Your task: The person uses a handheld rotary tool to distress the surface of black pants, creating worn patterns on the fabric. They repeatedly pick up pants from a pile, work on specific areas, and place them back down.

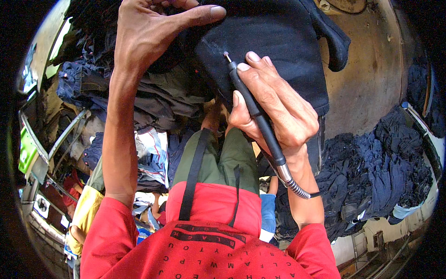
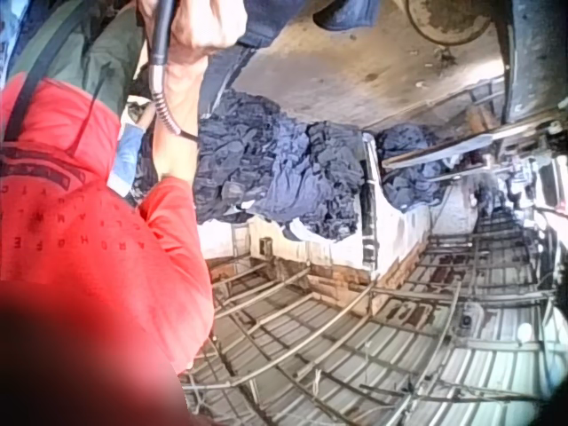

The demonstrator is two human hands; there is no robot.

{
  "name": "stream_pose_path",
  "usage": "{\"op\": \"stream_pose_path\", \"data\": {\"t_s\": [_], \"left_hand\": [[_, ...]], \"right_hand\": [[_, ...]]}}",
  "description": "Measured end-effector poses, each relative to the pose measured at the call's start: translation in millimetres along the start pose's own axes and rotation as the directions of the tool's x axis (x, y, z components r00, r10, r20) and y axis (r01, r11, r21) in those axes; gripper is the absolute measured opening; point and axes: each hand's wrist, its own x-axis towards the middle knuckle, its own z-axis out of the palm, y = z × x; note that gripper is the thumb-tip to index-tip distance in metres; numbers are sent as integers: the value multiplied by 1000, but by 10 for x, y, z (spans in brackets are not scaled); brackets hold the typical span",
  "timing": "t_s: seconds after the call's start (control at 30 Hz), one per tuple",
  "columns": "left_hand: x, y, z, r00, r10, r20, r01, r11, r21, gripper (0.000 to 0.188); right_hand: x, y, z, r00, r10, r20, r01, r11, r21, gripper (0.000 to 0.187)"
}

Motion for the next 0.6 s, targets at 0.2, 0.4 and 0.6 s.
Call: {"op": "stream_pose_path", "data": {"t_s": [0.2, 0.4, 0.6], "left_hand": [[13, -27, 3, 999, 47, -12, -48, 998, -31, 30], [-5, -5, 11, 998, 66, -21, -66, 997, -30, 31], [-31, -19, 18, 1000, 4, -13, -2, 995, 98, 35]], "right_hand": [[-58, 2, -42, 1000, 11, 16, -11, 1000, -7, 32], [-102, -18, -93, 1000, 19, 24, -19, 1000, -8, 33], [-207, 34, -126, 1000, 13, 4, -13, 1000, 5, 32]]}}
